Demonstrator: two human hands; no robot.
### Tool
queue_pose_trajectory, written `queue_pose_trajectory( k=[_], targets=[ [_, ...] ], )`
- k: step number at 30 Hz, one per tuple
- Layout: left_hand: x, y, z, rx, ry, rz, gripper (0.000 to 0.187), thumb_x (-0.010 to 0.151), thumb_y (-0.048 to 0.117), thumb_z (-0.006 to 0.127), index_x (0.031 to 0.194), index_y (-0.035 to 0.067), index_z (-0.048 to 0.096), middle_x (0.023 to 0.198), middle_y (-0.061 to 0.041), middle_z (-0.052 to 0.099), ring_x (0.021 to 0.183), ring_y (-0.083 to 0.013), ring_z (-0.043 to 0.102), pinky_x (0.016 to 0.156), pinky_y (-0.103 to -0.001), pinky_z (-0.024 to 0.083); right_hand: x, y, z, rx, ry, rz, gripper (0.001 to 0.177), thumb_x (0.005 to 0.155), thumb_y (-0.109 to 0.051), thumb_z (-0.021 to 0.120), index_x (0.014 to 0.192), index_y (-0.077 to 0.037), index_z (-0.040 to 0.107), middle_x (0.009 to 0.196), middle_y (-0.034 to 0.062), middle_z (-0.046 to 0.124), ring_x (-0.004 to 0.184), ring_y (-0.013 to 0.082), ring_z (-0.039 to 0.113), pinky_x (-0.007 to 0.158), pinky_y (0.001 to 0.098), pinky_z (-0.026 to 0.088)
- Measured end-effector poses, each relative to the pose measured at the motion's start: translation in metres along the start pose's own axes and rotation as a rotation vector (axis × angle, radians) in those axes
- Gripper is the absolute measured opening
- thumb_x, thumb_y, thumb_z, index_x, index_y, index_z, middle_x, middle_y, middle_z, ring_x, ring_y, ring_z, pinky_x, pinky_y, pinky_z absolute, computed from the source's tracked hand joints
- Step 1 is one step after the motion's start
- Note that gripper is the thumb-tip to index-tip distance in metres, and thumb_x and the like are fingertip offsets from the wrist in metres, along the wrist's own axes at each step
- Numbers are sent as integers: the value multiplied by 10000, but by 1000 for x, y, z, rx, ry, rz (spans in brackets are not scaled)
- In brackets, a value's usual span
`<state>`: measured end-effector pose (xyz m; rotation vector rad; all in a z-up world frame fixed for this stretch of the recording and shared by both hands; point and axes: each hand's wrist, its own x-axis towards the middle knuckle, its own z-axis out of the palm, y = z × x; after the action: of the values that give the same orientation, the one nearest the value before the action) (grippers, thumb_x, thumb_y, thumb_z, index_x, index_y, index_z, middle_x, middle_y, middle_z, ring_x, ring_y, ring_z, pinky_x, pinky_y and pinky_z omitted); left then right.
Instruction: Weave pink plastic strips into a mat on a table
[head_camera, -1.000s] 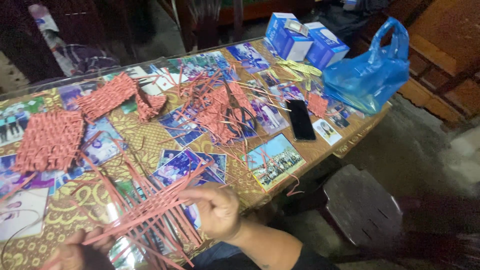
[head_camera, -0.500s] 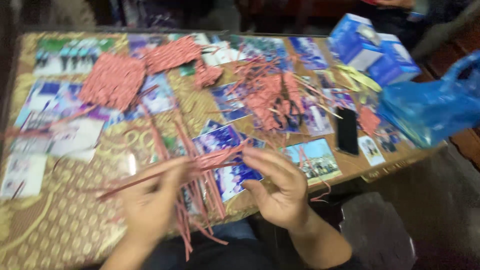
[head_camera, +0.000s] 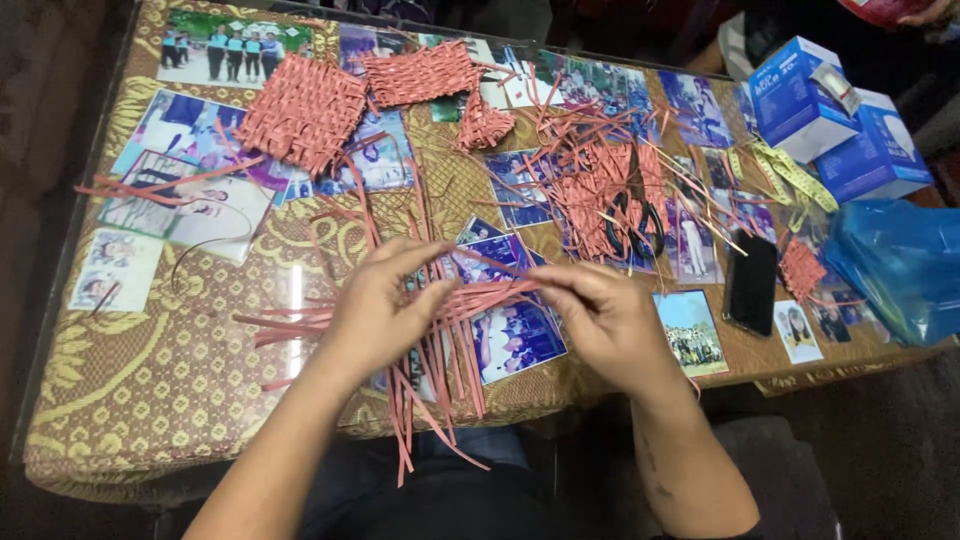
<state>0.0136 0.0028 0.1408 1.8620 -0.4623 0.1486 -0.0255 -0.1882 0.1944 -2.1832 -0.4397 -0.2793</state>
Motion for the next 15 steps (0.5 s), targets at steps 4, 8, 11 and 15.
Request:
queue_pose_trajectory(
  k=[4, 8, 11, 15],
  targets=[
    [1, -53, 24, 454, -39, 61, 213, 706, 164, 628, 908, 99, 654, 895, -152, 566, 860, -374, 534, 748, -445, 409, 3, 29, 5, -150, -18, 68, 164, 744, 2, 526, 844, -28, 653, 697, 146, 646, 651, 339, 604, 589, 392, 455],
    [0, -75, 45, 638, -46, 4, 176, 682, 210, 649, 832, 120, 669, 1084, -185, 489, 1080, -396, 411, 907, -467, 312, 6, 59, 27, -277, -60, 103, 66, 709, -78, 605, 759, -70, 648, 617, 120, 625, 597, 311, 586, 567, 377, 444],
    [-5, -86, 48, 671, -105, -71, 254, 672, 269, 654, 891, 141, 648, 1161, -190, 428, 1150, -397, 339, 939, -490, 279, 10, 80, 40, -381, -93, 117, 57, 711, -140, 611, 736, -99, 640, 610, 109, 613, 637, 308, 589, 598, 376, 453],
    [-10, -97, 48, 641, -185, -154, 348, 697, 327, 630, 1004, 165, 601, 1226, -191, 357, 1212, -397, 261, 964, -496, 256, 12, 102, 53, -535, -117, 149, 68, 702, -209, 612, 713, -145, 635, 599, 80, 599, 657, 277, 593, 606, 362, 464]
  ],
)
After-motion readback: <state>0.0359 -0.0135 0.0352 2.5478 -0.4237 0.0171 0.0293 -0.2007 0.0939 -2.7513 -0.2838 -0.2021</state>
